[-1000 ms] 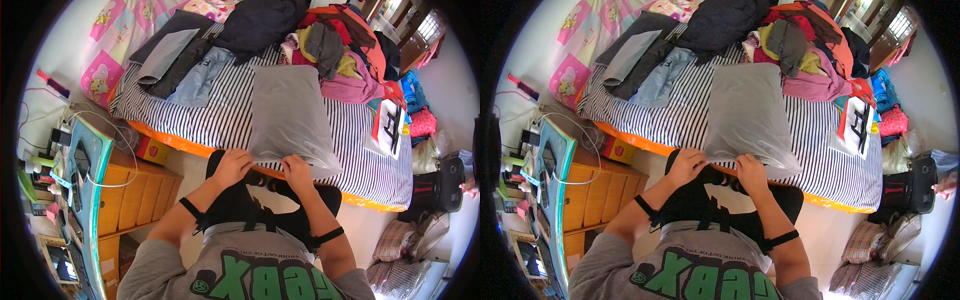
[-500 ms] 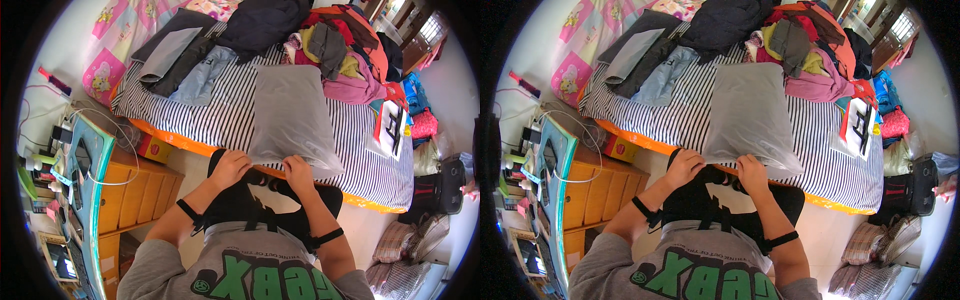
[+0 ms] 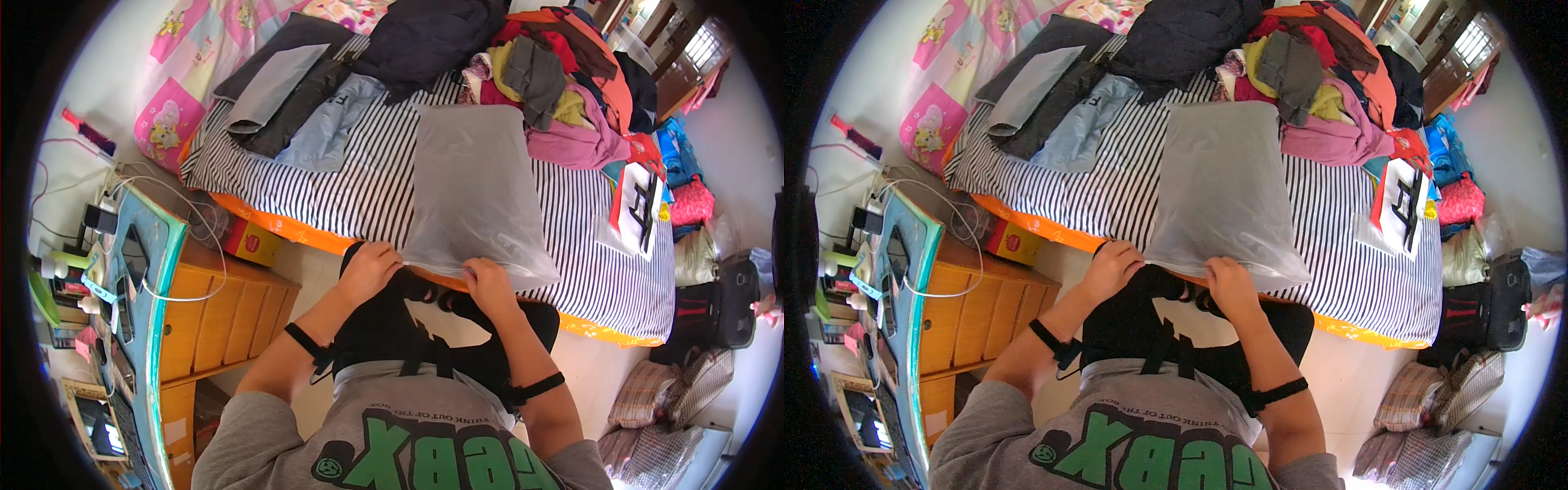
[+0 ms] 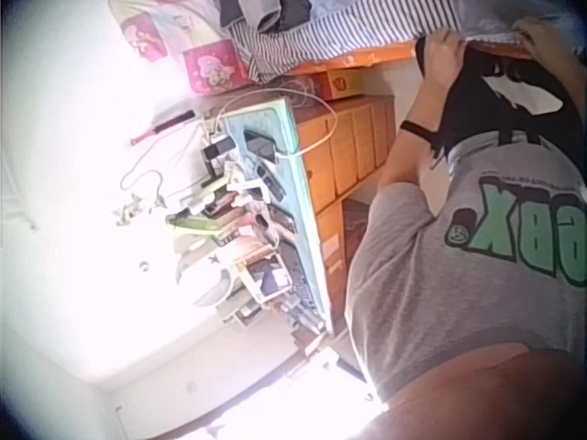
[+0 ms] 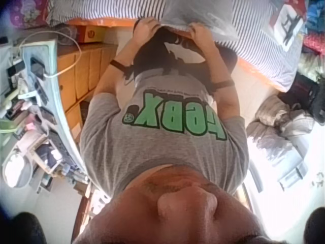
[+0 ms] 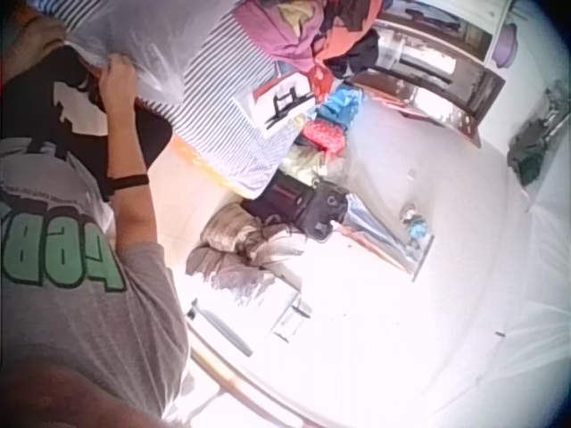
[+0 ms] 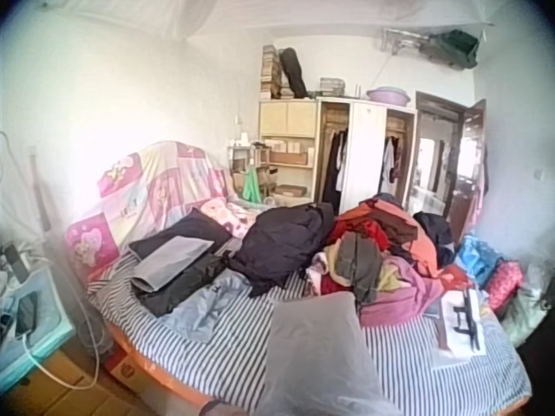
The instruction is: Placing a piece of black clothing into a plastic bag on a bed.
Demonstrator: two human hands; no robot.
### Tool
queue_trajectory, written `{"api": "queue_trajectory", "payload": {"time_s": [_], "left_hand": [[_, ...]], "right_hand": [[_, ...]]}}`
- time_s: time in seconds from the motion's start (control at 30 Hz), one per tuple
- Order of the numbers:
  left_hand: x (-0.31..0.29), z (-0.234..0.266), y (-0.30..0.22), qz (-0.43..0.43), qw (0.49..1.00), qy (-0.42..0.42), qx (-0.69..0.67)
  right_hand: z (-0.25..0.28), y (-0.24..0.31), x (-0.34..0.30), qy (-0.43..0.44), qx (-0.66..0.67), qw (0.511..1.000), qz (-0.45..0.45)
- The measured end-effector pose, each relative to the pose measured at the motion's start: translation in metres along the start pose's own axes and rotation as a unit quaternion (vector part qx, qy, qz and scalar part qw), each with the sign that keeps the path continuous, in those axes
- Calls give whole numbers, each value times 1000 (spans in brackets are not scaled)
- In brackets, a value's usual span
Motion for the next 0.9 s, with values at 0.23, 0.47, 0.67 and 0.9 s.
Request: {"api": "queue_trajectory", "payload": {"time_s": [0.23, 0.47, 0.67, 0.9], "left_hand": [[-1, 2, -1, -34, 999, 7, 6], [-3, 2, -2, -51, 998, 1, 31], [-7, 1, -1, -70, 997, 24, 31], [-14, -2, -4, -100, 991, 61, 64]], "right_hand": [[22, 9, -10, -39, -114, 993, -17], [22, -4, -36, -71, -142, 987, 1], [22, -4, -49, -72, -120, 990, 35], [27, 3, -49, -87, -148, 985, 24]]}}
Point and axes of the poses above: each hand's wrist, its own x-axis towards the middle knuckle, its own z-axis out of the back of the hand, y = z × x, the point moved 5 cm from there along x, towards the middle knuckle, and after that the axes turned 1 degree about x, right-handed, at the moved point
